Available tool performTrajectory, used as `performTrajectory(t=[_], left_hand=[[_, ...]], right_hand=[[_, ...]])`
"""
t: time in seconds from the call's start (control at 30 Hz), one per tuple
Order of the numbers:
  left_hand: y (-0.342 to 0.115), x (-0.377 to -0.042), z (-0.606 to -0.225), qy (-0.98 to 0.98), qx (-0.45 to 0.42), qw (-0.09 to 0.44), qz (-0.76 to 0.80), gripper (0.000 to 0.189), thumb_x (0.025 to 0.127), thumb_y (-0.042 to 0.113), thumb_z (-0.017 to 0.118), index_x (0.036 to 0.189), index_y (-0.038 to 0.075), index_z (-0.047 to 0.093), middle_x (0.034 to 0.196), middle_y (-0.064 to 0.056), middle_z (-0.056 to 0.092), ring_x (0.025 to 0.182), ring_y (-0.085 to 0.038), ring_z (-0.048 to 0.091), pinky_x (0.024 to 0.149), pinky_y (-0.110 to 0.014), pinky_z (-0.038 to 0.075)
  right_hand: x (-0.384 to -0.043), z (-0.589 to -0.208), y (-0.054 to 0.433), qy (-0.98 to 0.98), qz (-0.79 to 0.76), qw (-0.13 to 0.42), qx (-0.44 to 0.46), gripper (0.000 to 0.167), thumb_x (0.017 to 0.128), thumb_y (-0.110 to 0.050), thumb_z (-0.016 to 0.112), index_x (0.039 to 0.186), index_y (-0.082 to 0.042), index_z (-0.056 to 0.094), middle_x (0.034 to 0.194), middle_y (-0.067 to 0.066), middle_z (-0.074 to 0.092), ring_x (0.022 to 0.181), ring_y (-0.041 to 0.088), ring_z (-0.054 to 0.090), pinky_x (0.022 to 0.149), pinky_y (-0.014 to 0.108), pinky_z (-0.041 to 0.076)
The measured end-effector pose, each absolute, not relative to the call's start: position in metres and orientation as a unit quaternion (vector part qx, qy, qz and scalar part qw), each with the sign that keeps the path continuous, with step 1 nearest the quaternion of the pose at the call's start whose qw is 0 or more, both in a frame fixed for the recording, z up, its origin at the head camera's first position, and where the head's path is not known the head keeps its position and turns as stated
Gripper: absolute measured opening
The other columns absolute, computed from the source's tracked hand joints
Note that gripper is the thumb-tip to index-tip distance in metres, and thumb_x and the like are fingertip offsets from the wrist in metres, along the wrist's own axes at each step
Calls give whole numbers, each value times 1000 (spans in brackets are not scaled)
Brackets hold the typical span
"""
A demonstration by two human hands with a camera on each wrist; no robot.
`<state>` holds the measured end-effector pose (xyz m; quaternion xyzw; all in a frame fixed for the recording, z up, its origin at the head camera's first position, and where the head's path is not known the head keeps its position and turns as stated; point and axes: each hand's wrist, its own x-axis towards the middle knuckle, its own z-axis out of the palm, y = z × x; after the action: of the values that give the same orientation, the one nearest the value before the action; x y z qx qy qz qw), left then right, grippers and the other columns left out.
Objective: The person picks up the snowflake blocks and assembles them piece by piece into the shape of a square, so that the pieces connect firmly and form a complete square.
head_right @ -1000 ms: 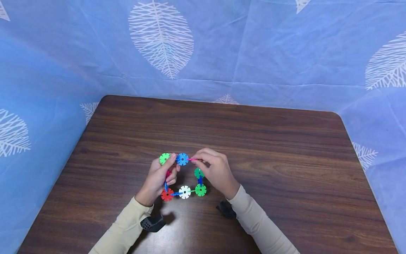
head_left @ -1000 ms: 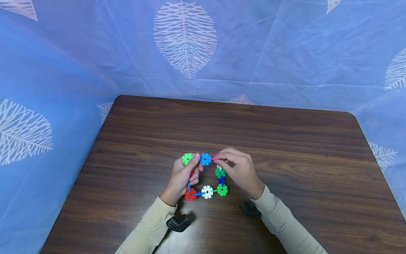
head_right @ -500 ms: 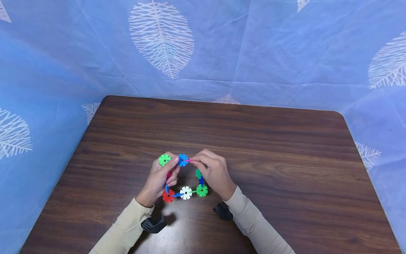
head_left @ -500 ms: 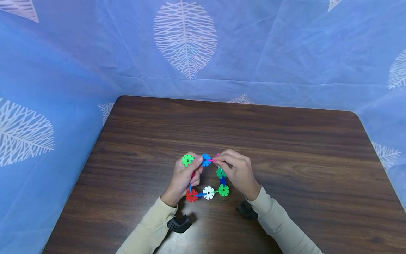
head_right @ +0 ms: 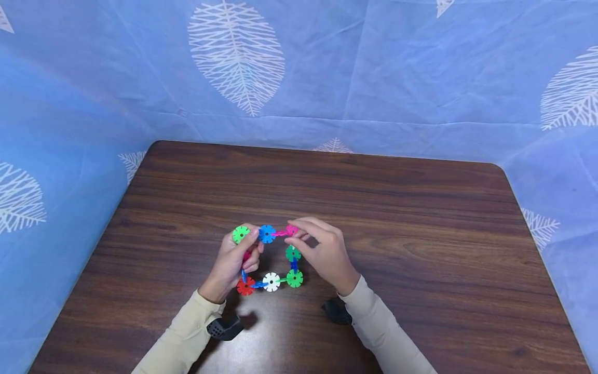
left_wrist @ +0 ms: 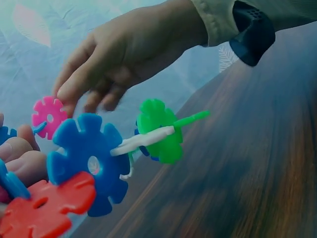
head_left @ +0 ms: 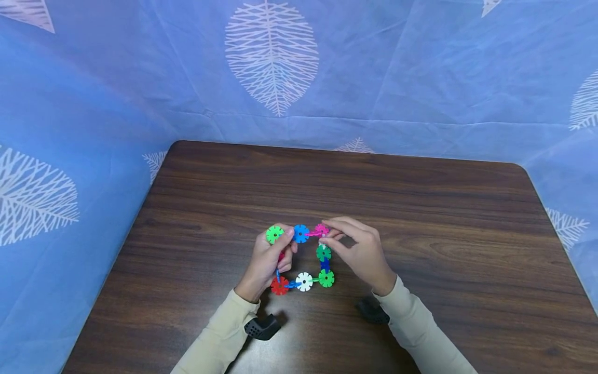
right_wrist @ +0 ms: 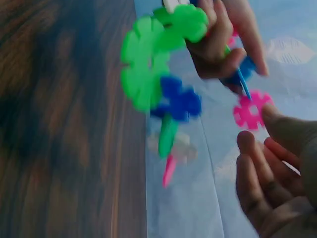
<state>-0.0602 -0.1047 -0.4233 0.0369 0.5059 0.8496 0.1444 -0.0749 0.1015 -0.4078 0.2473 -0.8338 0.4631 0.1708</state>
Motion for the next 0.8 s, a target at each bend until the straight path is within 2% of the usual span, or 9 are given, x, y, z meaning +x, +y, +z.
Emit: performTrajectory(t=[0.1,0.17,0.23,0.33,0.4,0.5,0.67,0.8], left_hand=[[-107,-60,-424,493,50,141,857,12,99,19,50,89,14,55,65,4,56,37,-1,33,35,-15,27],[-108,-60,-425,486,61,140,860,12,99,20,50,90,14,55,66,5,56,37,-1,33,36,-15,27],[-109,-60,-425,480,72,141,863,12,99,20,50,91,14,56,66,5,56,38,-1,33,36,-15,27],[-108,-60,-424,470,82,142,867,11,98,23,51,92,15,56,67,5,56,38,-1,33,36,-15,27],[-107,-60,-424,464,86,142,870,11,98,24,52,92,15,57,67,5,56,39,-1,33,36,-15,26],[-106,-60,-423,459,91,141,872,11,98,25,53,93,16,57,67,6,56,38,-1,34,36,-15,27],[-105,-60,-424,457,97,139,873,11,99,24,51,94,16,58,66,6,57,38,-2,34,35,-15,27],[-105,-60,-425,459,98,141,872,12,99,23,51,94,16,58,66,6,57,38,-2,35,35,-15,28]], right_hand=[[-75,-413,110,-836,482,168,202,24,84,-3,70,107,0,69,97,11,71,74,13,68,69,12,53],[-74,-417,114,-837,503,144,157,23,89,-4,63,111,3,66,98,14,70,77,18,70,69,12,54],[-73,-423,117,-833,536,88,106,27,94,-11,58,116,5,61,103,17,68,83,24,70,70,15,55],[-70,-430,117,-806,590,-21,39,39,99,-21,50,128,5,51,114,22,64,96,31,68,79,23,57],[-67,-433,116,-777,624,-87,7,45,101,-27,46,135,2,43,124,24,59,104,33,65,84,29,57],[-64,-435,114,-736,660,-153,-15,51,102,-33,42,143,-5,34,135,26,50,113,34,60,90,33,55],[-61,-435,107,-672,712,-203,-24,57,101,-38,43,148,-14,25,143,24,41,116,32,60,92,34,54],[-59,-433,102,-649,730,-214,-27,58,100,-35,46,150,-18,22,140,23,46,108,25,65,90,36,55]])
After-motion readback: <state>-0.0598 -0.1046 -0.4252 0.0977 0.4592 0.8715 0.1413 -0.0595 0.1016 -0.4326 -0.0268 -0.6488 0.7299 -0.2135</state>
